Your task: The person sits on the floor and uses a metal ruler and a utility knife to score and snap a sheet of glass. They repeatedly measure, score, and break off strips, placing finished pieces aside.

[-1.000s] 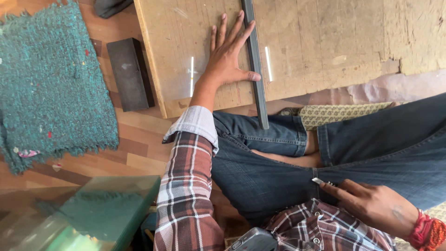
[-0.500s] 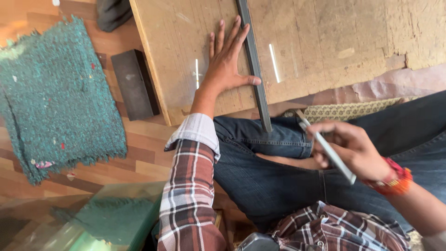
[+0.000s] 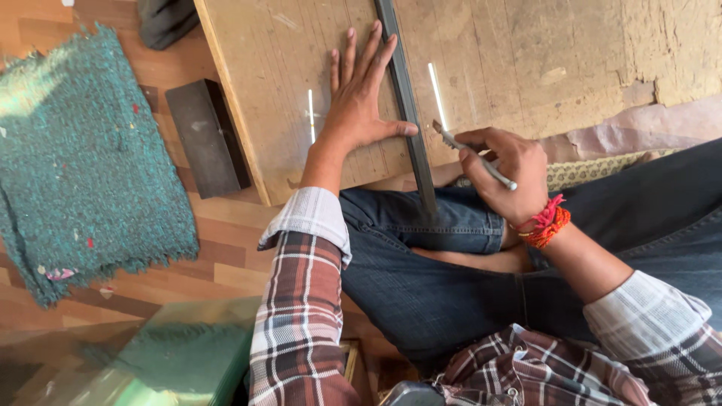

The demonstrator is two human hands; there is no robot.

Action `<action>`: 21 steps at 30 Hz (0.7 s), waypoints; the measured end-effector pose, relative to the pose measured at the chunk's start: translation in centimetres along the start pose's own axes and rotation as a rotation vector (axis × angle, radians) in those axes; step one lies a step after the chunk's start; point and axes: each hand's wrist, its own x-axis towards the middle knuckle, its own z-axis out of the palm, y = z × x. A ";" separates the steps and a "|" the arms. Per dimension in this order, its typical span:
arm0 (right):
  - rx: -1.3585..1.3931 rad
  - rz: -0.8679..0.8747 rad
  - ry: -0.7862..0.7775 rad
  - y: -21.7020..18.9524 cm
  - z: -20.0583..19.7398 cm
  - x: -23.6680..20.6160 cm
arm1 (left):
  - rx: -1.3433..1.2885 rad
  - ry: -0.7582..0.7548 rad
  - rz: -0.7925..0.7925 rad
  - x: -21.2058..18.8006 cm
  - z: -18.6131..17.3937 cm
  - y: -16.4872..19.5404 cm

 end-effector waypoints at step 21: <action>-0.350 -0.474 0.038 3.1 4.6 19.6 | -0.007 0.010 -0.011 1.3 -0.1 0.0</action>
